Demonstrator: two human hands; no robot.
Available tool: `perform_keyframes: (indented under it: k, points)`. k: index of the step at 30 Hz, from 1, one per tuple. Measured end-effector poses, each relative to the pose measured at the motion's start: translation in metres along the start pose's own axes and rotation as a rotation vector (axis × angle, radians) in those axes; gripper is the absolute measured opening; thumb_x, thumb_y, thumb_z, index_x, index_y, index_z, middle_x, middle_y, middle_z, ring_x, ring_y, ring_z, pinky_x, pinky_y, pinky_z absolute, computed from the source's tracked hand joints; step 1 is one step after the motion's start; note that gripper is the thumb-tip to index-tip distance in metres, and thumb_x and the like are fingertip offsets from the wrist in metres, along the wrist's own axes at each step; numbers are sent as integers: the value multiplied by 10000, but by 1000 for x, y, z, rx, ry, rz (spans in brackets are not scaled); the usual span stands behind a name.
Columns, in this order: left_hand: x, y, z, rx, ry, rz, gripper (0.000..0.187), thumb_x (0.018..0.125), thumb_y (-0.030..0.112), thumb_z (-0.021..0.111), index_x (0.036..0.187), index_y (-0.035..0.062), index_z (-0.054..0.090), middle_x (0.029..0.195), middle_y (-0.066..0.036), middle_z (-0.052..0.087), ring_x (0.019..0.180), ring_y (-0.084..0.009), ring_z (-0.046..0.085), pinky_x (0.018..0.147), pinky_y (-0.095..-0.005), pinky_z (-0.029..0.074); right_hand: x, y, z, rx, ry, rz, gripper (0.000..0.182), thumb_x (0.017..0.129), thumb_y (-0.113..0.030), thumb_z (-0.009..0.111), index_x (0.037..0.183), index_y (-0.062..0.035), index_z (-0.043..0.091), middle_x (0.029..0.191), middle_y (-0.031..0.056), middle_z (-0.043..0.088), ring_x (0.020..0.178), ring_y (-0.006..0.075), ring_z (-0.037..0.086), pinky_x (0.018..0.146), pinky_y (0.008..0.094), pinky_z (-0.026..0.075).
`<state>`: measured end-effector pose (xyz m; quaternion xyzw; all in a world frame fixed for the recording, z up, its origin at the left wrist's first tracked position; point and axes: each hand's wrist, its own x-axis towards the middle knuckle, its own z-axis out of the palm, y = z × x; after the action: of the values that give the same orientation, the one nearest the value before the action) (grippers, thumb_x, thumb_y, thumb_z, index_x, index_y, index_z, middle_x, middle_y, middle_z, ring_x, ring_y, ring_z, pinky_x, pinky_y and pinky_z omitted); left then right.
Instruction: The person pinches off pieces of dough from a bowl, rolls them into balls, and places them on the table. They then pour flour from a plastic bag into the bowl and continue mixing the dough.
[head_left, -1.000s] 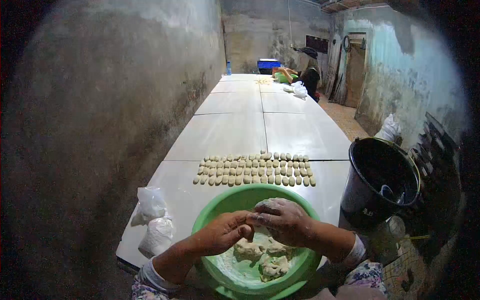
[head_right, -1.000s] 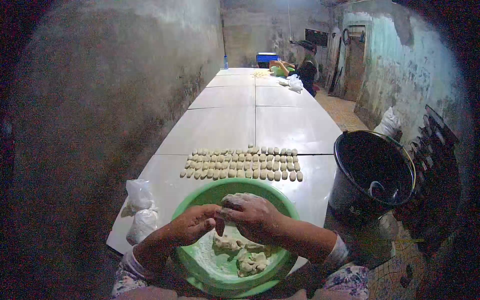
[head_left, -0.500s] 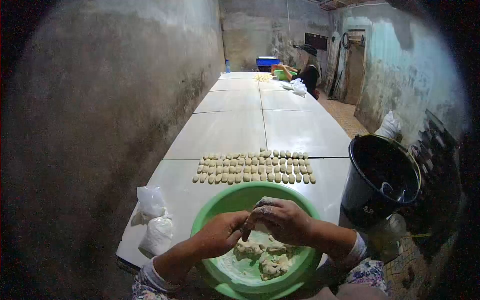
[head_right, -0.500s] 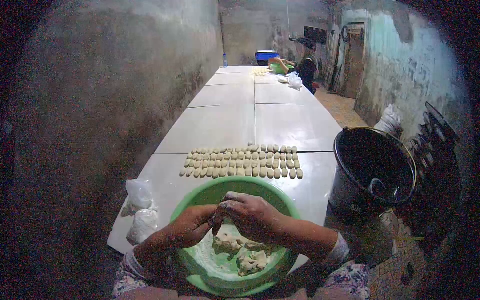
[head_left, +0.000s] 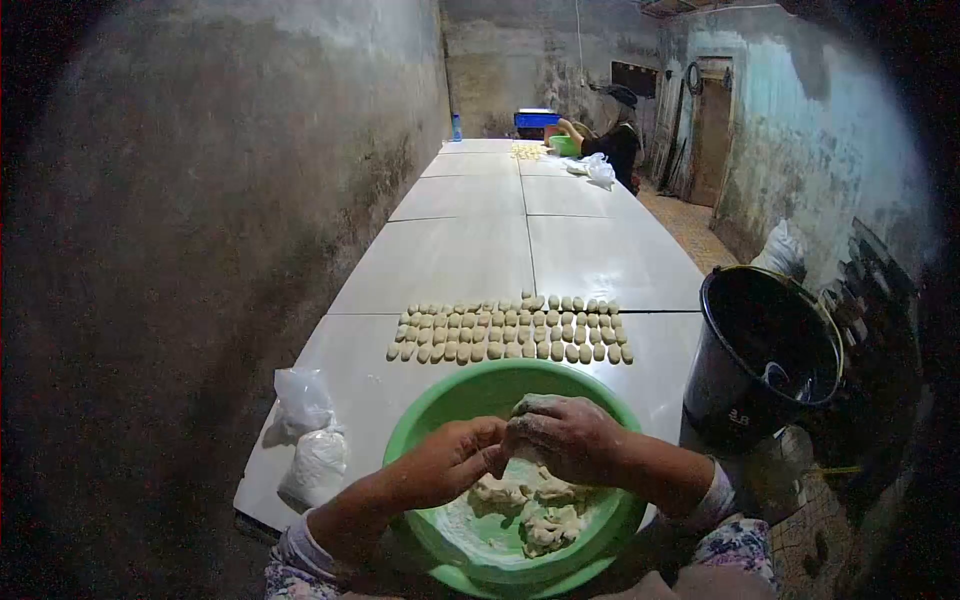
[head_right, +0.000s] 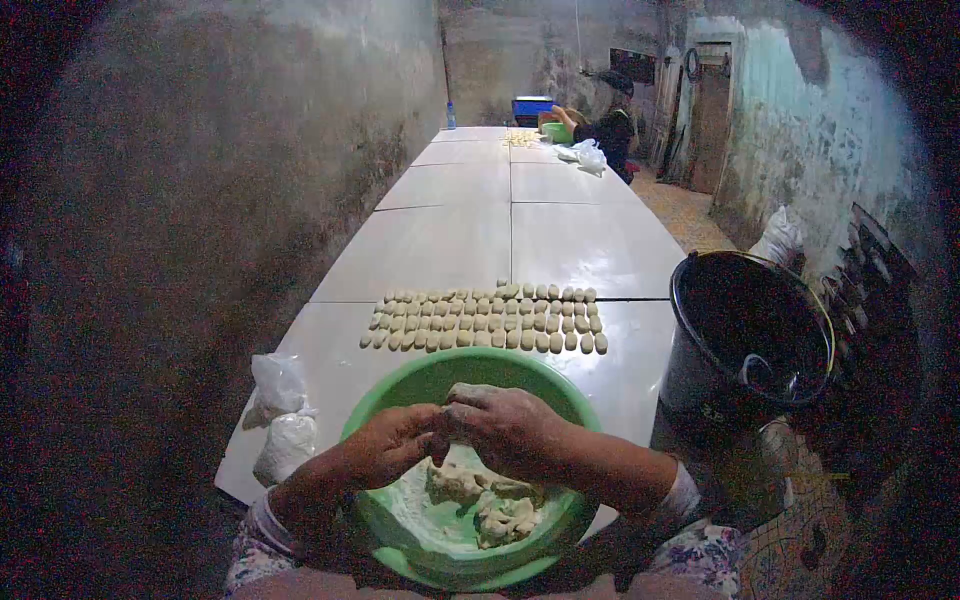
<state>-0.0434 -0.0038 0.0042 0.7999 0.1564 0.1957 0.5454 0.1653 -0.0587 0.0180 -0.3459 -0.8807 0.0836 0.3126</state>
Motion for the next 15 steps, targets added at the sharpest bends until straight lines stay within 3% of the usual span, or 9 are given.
perform_keyframes:
  k: [1, 4, 6, 8, 9, 10, 12, 15]
  points:
    - [0, -3, -1, -20, 0, 15, 257, 979, 222, 456, 1031, -13, 547, 822, -72, 571, 750, -120, 527, 683, -272, 447, 0, 0, 0, 0, 0, 0, 196, 779, -37, 591, 964, -47, 527, 866, 152, 528, 764, 372, 586, 641, 426, 500]
    - [0, -3, -5, 89, 9, 19, 255, 977, 220, 454, 1021, -10, 556, 784, -71, 566, 734, -125, 527, 685, -277, 448, 2, -2, 0, 89, 17, -38, 212, 804, -47, 597, 1004, -40, 527, 894, 160, 541, 785, 366, 596, 656, 412, 504]
    - [1, 4, -3, 150, 62, 16, 242, 967, 210, 459, 983, -4, 570, 739, -75, 550, 706, -136, 521, 687, -287, 450, 8, -11, -4, 257, 130, 97, 216, 844, -69, 594, 1045, -31, 523, 943, 173, 554, 823, 355, 611, 680, 396, 507]
    - [0, 3, -1, 235, 159, 8, 237, 950, 212, 481, 989, 4, 586, 766, -115, 584, 716, -189, 567, 707, -319, 464, 8, -11, -3, 237, 162, 93, 206, 868, -104, 604, 1049, -26, 542, 919, 169, 580, 830, 333, 624, 697, 380, 506]
    - [1, 3, 3, 258, 220, 90, 223, 921, 206, 527, 1007, 16, 603, 852, -155, 623, 779, -249, 613, 739, -350, 475, 7, -12, -3, 315, 133, 207, 187, 863, -110, 616, 1016, -22, 554, 877, 163, 585, 810, 324, 625, 700, 378, 504]
    - [0, 3, 2, 258, 221, 89, 223, 921, 206, 527, 1007, 16, 603, 852, -155, 623, 779, -249, 613, 739, -350, 475, 6, -13, -2, 392, 102, 321, 172, 857, -117, 628, 983, -18, 566, 835, 156, 591, 791, 315, 626, 702, 376, 503]
    - [-2, 4, -1, 482, 195, 101, 241, 894, 194, 574, 1024, -7, 600, 955, -122, 647, 873, -174, 611, 784, -328, 486, 4, -5, 0, 337, 79, 276, 152, 854, -131, 640, 926, -13, 578, 783, 147, 596, 763, 298, 626, 696, 373, 498]
    - [-2, 7, 0, 306, 166, 53, 315, 897, 272, 594, 1063, 5, 585, 886, -99, 630, 813, -184, 595, 776, -320, 475, 2, 1, 1, 311, 90, 246, 130, 855, -127, 627, 909, -19, 578, 804, 151, 584, 742, 312, 617, 678, 390, 496]
